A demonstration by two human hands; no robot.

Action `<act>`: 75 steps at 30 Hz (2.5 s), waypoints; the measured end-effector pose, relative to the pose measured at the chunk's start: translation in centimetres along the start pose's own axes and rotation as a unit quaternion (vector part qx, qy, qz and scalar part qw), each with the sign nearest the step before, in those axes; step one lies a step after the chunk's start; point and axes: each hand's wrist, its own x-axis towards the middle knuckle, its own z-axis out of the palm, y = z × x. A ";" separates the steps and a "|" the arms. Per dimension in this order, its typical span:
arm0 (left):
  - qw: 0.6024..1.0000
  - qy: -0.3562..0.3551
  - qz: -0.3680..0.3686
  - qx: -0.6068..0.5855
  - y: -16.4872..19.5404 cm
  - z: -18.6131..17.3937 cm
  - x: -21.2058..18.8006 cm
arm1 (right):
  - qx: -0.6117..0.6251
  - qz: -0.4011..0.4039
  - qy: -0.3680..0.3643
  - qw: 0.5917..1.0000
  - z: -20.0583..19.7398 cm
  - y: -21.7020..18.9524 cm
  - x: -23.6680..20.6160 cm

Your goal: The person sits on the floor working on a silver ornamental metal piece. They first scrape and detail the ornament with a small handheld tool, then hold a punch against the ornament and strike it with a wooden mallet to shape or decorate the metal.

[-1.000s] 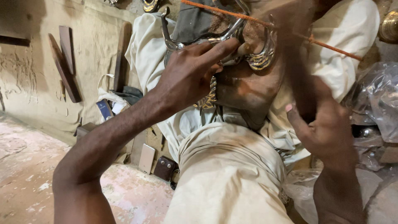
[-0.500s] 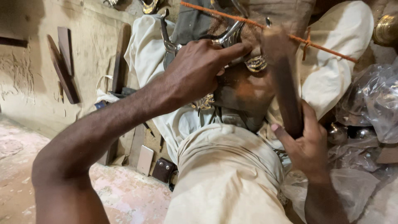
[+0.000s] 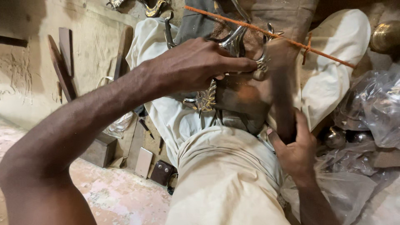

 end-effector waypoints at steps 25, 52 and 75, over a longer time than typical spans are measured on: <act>0.899 0.398 -0.171 -0.069 1.0 9.0 -3.6 | -0.408 -0.299 -0.149 0.850 -7.5 -8.4 14.7; 0.720 0.635 -0.262 -0.104 4.9 15.6 -2.6 | -0.500 -0.583 -0.134 0.626 -6.4 -20.0 16.3; 0.705 0.597 -0.217 -0.316 2.8 12.8 -5.2 | -0.415 -0.430 -0.138 0.790 -8.1 -16.1 13.7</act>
